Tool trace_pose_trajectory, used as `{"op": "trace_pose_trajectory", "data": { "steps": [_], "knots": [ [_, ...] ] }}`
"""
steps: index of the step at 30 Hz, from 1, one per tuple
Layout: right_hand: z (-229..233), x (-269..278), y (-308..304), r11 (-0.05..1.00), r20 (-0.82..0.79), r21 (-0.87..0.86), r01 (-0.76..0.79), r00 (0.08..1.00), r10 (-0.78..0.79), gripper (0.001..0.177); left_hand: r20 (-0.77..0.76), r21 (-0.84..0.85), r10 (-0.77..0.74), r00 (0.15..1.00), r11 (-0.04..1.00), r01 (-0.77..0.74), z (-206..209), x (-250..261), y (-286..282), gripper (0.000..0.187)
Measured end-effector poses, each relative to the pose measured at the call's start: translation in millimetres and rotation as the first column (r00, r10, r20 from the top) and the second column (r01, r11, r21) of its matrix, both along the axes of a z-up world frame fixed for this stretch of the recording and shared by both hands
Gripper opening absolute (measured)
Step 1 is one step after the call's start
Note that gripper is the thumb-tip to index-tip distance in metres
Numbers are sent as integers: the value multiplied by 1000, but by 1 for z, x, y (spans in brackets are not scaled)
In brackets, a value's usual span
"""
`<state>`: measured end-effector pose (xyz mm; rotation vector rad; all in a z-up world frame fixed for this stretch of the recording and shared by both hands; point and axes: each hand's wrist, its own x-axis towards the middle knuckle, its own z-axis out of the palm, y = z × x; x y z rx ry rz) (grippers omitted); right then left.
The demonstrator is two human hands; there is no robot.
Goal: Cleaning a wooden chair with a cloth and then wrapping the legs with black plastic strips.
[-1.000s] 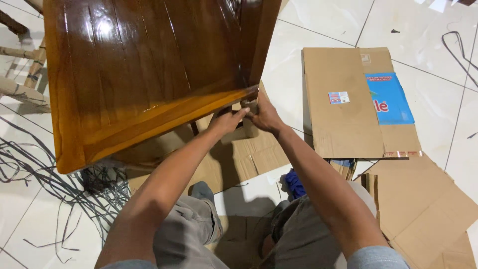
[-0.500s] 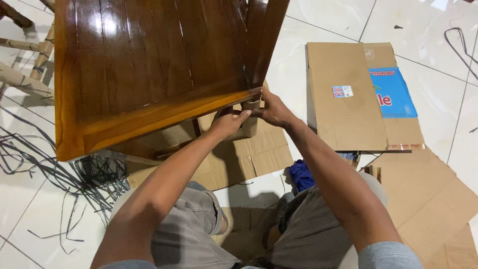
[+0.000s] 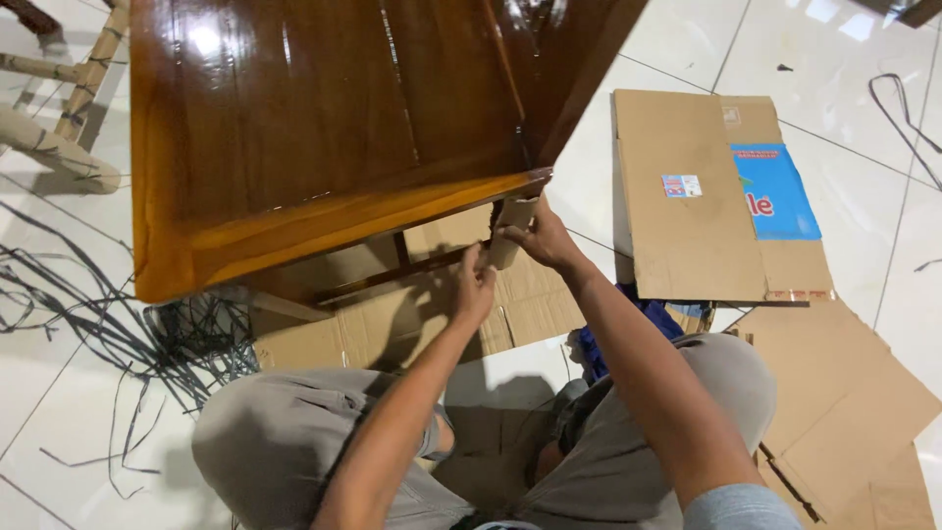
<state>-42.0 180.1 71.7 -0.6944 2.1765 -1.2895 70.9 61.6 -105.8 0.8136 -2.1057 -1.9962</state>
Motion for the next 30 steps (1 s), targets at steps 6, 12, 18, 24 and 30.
{"op": "trace_pose_trajectory", "data": {
  "steps": [6, 12, 18, 24, 30],
  "knots": [
    [-23, -3, 1, 994, 63, 5, 110, 992, -110, 59, 80, -179, -70, 994, 980, 84, 17, 38, -1, 53],
    [-38, 3, 3, 986, 166, -71, 153, 976, -139, 79, 97, -192, -63, 993, 978, 81, 31, 71, -22, 42],
    [-70, -9, 0, 988, 84, -33, 148, 986, -145, 84, 185, -325, 9, 983, 944, 53, 17, 108, -35, 36],
    [-33, 21, -18, 985, -8, -36, 171, 985, -172, 69, 184, -448, 129, 974, 893, -34, -31, 149, -55, 27],
    [-19, 42, -16, 957, 65, -152, 245, 969, -238, 76, 141, -494, 215, 966, 861, -119, -31, 180, -77, 28]
  ]
}}
